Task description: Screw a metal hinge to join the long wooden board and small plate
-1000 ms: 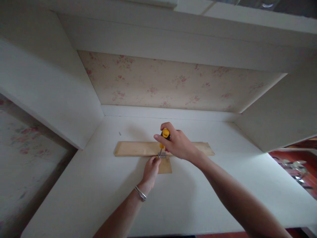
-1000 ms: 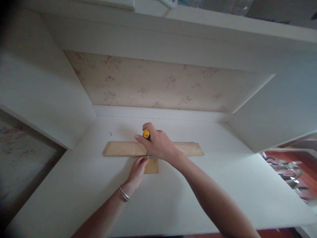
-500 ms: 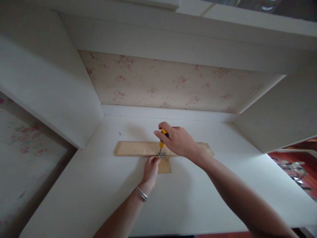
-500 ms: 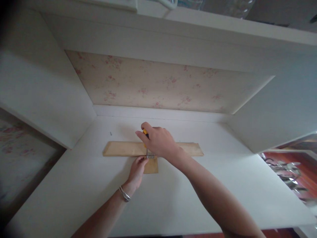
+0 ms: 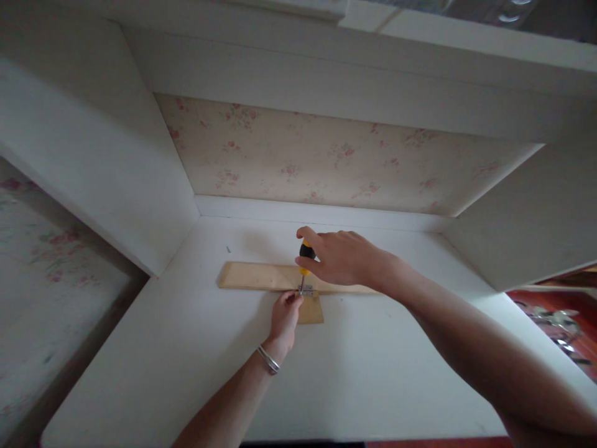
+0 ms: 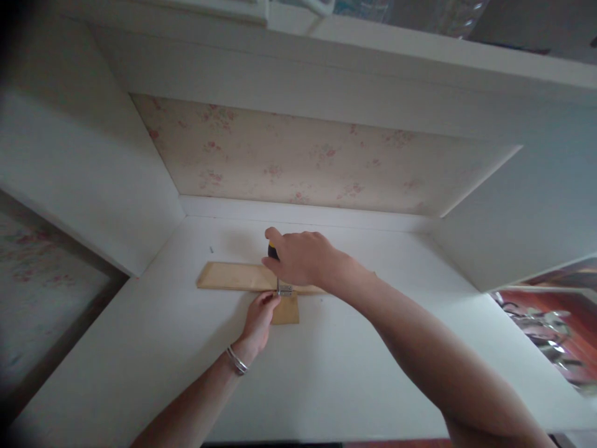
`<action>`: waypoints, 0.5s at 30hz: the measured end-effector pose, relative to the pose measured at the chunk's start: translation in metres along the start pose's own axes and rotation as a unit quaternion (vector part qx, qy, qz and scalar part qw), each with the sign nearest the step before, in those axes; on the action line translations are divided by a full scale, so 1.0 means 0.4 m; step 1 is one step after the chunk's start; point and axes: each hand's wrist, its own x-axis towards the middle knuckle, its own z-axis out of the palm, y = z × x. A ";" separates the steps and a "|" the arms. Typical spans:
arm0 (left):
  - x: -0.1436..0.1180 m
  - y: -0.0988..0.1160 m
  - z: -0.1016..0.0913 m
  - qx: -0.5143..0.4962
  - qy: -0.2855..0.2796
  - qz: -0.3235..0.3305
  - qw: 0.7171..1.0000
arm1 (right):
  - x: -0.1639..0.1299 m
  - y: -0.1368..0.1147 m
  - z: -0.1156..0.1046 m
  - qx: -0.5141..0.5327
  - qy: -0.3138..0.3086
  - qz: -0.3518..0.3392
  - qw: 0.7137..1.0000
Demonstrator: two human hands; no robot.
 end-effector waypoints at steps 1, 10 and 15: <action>0.001 -0.001 -0.001 -0.001 0.000 0.001 1.000 | 0.002 0.001 -0.005 0.001 -0.014 -0.010 1.000; 0.005 -0.007 0.001 -0.005 0.005 0.007 1.000 | 0.031 0.002 -0.042 -0.005 -0.059 -0.028 0.998; 0.005 -0.003 0.000 -0.007 0.006 0.001 1.000 | 0.059 0.011 -0.059 -0.017 -0.074 -0.011 0.997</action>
